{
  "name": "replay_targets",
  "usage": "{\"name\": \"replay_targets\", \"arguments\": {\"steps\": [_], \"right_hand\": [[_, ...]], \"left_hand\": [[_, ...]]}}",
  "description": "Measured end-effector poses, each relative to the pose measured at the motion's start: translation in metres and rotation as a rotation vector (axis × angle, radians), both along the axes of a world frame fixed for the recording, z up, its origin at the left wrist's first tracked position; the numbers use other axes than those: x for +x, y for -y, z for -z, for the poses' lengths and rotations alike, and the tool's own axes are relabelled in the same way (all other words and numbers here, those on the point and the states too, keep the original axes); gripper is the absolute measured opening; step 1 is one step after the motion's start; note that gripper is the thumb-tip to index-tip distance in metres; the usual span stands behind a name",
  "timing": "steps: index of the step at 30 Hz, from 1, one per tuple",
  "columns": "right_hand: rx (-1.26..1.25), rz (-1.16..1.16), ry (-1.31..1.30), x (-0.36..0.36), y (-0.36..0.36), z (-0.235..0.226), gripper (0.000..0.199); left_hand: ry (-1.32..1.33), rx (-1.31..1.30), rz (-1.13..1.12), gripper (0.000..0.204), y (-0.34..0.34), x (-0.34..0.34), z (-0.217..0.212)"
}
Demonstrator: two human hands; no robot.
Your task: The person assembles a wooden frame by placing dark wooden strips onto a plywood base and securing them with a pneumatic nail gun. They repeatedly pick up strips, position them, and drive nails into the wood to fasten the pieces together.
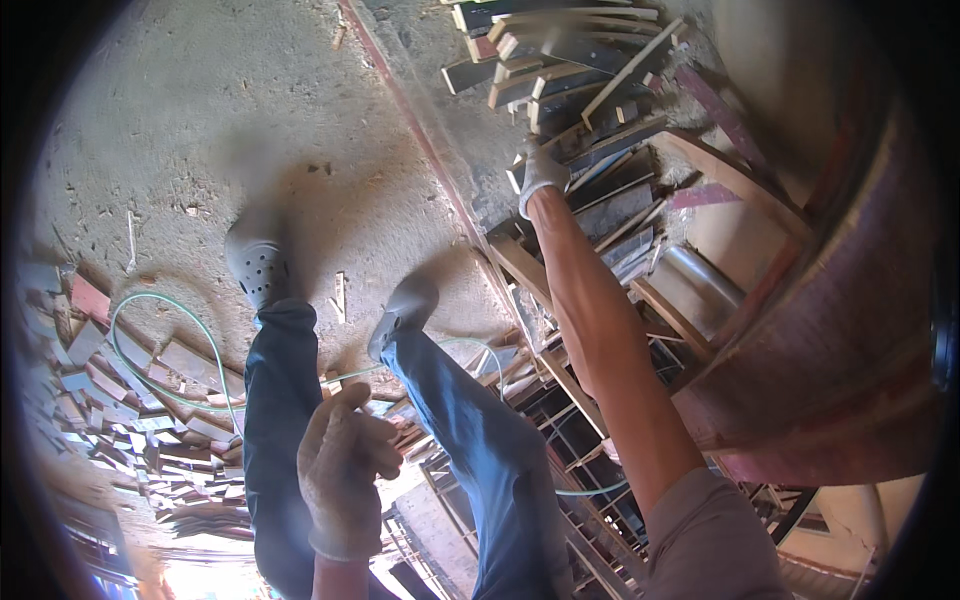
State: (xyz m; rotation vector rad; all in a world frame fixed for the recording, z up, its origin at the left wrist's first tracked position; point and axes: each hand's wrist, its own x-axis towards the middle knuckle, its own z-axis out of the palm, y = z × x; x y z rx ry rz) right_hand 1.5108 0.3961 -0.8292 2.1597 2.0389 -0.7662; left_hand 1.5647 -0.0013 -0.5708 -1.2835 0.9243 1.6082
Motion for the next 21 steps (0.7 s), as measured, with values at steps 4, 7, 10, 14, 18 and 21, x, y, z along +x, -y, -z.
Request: {"name": "replay_targets", "arguments": {"steps": [4, 7, 10, 14, 18, 21], "right_hand": [[-0.186, 0.169, -0.707, 0.038, 0.012, -0.035, 0.021], [-0.139, -0.067, -0.650, 0.054, 0.055, -0.086, 0.032], [-0.295, -0.151, -0.488, 0.075, 0.105, -0.171, 0.033], [-0.792, -0.201, -0.023, 0.106, 0.177, -0.330, 0.028], [-0.976, -0.721, 0.125, 0.099, 0.224, -0.505, 0.052], [-1.165, -0.685, -0.031, 0.025, 0.258, -0.643, 0.066]], "left_hand": [[-0.009, 0.073, -0.033, 0.041, -0.004, 0.002, 0.004], [-0.094, 0.058, 0.023, 0.041, -0.006, 0.001, 0.004], [-0.261, 0.067, 0.136, 0.043, 0.001, 0.007, -0.002], [0.053, 0.141, -0.361, 0.043, 0.028, 0.062, -0.033], [0.006, 0.512, -0.581, 0.031, 0.058, 0.089, -0.070], [0.054, 0.408, -0.445, 0.030, 0.083, 0.000, -0.179]]}}
